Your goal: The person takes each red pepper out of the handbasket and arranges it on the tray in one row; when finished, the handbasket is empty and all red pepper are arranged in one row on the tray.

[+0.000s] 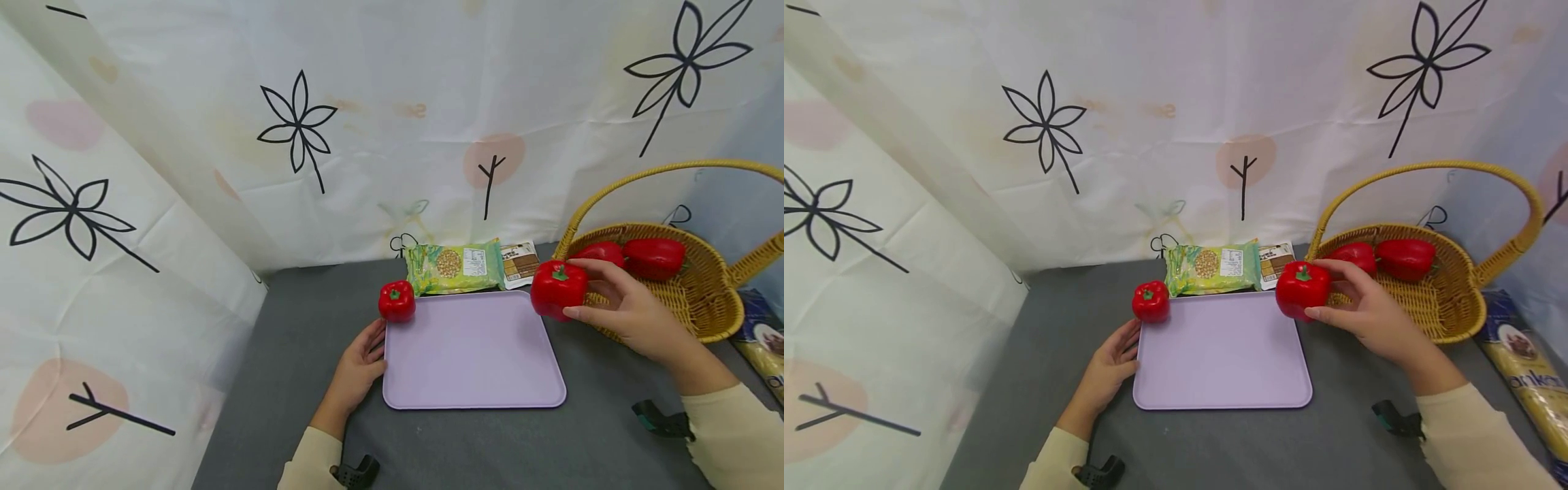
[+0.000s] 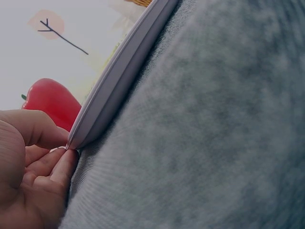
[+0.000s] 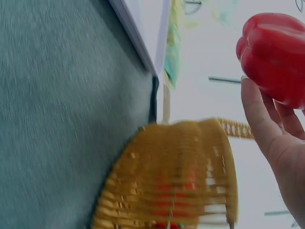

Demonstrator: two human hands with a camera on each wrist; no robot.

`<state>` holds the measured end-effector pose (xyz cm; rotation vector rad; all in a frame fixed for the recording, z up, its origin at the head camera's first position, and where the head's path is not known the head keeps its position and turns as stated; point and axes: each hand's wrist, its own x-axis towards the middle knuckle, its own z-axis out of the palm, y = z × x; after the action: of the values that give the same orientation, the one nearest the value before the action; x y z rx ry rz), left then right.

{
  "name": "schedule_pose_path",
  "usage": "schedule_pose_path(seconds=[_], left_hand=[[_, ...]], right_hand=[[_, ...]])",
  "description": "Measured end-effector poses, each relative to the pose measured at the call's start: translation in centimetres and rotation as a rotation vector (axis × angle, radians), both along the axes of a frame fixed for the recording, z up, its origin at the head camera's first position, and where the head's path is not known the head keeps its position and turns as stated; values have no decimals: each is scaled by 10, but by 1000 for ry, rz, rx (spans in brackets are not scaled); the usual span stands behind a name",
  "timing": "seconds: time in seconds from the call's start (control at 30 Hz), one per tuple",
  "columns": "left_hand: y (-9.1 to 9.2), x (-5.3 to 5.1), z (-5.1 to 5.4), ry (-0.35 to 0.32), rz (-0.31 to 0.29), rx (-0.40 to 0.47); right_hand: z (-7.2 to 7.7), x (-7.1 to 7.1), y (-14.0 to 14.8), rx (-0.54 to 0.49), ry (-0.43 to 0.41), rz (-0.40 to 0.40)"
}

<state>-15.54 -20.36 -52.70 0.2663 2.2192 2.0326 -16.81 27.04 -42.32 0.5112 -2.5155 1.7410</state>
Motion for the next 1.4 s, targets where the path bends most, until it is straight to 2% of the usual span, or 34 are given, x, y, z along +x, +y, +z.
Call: schedule_pose_path(seconds=[0.37, 0.83, 1.1, 1.4], left_hand=[[0, -1, -1, 3, 1, 5], [1, 0, 2, -6, -3, 4], [2, 0, 2, 1, -5, 10], [0, 0, 0, 4, -11, 21]], right_hand=[[-13, -10, -41, -24, -84, 186], [-32, -22, -81, 141, -136, 290], [-30, -32, -97, 219, -154, 249], [-31, -40, -110, 254, -106, 242]])
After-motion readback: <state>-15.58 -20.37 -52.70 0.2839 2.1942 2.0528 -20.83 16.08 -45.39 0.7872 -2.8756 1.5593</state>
